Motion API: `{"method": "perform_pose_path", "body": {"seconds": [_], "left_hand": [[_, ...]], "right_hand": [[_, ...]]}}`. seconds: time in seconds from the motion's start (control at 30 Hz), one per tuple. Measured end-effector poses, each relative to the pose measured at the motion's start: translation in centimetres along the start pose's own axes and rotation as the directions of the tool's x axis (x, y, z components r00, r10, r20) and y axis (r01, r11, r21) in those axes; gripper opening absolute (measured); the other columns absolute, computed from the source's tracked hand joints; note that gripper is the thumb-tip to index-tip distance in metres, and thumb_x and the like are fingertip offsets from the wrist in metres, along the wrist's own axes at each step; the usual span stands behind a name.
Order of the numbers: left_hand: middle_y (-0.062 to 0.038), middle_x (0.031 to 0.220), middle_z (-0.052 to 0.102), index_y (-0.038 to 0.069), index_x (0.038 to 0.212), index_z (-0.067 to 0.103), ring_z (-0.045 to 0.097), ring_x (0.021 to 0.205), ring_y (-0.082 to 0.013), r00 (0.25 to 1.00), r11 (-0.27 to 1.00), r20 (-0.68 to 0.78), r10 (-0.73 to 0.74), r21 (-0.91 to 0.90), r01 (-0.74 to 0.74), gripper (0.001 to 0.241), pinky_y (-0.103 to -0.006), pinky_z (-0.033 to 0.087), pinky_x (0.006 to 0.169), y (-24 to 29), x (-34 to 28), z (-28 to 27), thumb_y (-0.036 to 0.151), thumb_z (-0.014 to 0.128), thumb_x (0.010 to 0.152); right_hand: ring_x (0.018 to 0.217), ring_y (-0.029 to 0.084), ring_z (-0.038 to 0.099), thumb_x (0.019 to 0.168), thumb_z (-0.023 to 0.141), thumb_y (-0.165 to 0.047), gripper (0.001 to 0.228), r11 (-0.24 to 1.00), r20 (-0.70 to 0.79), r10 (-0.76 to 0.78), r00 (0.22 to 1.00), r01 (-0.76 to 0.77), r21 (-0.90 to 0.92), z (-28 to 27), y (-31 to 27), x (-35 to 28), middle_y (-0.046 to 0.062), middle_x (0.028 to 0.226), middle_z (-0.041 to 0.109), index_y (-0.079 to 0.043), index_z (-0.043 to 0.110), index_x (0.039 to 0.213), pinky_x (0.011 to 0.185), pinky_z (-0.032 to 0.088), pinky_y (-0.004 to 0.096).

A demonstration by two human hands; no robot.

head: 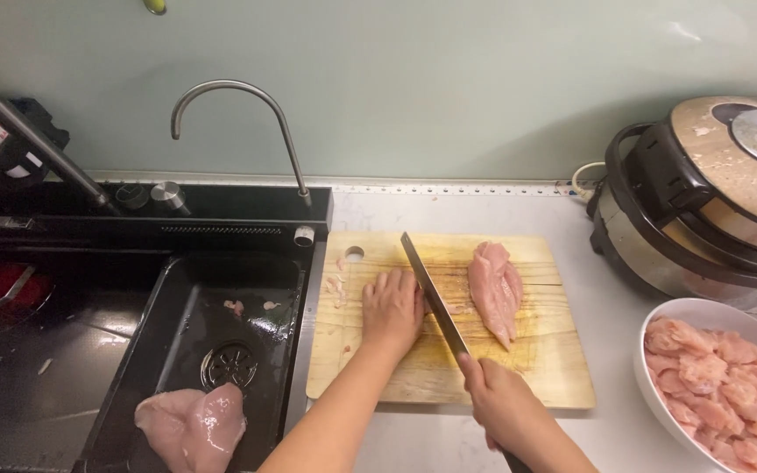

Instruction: Cutting raw chicken breast into smaller pieces on a wooden cutting board using a large knife.

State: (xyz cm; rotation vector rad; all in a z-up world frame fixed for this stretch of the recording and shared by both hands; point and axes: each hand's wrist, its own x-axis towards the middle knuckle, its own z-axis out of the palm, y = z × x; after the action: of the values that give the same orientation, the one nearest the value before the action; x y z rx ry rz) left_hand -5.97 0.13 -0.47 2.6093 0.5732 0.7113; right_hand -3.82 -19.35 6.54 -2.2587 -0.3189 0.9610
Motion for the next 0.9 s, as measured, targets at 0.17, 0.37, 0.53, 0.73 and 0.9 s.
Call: {"method": "perform_pose_path", "body": {"seconds": [0.17,0.37,0.53,0.73,0.9], "left_hand": [[-0.009,0.103,0.06,0.009,0.103,0.06,0.054,0.103,-0.0295,1.0,1.0,-0.006,0.015,-0.013,-0.015,0.014,-0.045,0.038,0.088,-0.1,-0.2,0.2,0.02,0.059,0.095],[-0.008,0.101,0.06,0.009,0.1,0.058,0.056,0.102,-0.0279,0.989,0.987,0.029,-0.142,-0.068,0.144,0.015,-0.0433,0.04,0.089,-0.9,0.4,-0.2,0.024,0.058,0.096],[-0.01,0.101,0.059,0.008,0.097,0.056,0.055,0.101,-0.0305,0.987,0.983,-0.089,-0.134,-0.138,0.121,0.01,-0.045,0.041,0.09,-2.1,-0.7,-0.7,0.018,0.056,0.097],[-0.012,0.102,0.056,0.006,0.098,0.056,0.054,0.101,-0.0298,0.988,0.986,0.018,-0.152,-0.06,0.153,0.01,-0.0442,0.04,0.093,-1.1,-0.4,-1.3,0.016,0.052,0.1],[-0.015,0.103,0.056,0.002,0.098,0.055,0.053,0.101,-0.0315,0.99,0.99,0.009,-0.144,0.005,0.144,0.014,-0.0443,0.04,0.092,-0.9,-0.4,-1.1,0.016,0.053,0.099]], "right_hand": [[0.034,0.023,0.049,0.103,0.041,-0.05,0.056,0.995,0.014,-0.063,0.998,0.062,0.077,0.3,-3.4,4.1,0.009,0.056,0.05,0.001,0.057,0.084,0.036,0.043,0.039],[0.032,0.021,0.044,0.101,0.043,-0.052,0.057,0.991,0.01,-0.02,1.0,0.018,0.135,-1.1,1.1,3.3,0.007,0.052,0.046,-0.001,0.063,0.086,0.033,0.035,0.037],[0.031,0.021,0.038,0.101,0.043,-0.051,0.054,0.958,-0.029,0.066,0.997,-0.055,0.281,-3.1,4.2,3.6,0.007,0.052,0.043,0.0,0.059,0.091,0.032,0.033,0.037],[0.031,0.019,0.045,0.099,0.044,-0.052,0.055,0.982,0.061,-0.036,0.997,0.024,0.186,-1.1,1.3,0.2,0.007,0.052,0.048,-0.002,0.064,0.091,0.033,0.036,0.035],[0.034,0.019,0.044,0.101,0.043,-0.054,0.056,0.991,0.108,0.039,0.993,-0.052,0.121,0.0,0.0,-0.9,0.007,0.055,0.048,-0.003,0.063,0.091,0.036,0.035,0.035]]}}
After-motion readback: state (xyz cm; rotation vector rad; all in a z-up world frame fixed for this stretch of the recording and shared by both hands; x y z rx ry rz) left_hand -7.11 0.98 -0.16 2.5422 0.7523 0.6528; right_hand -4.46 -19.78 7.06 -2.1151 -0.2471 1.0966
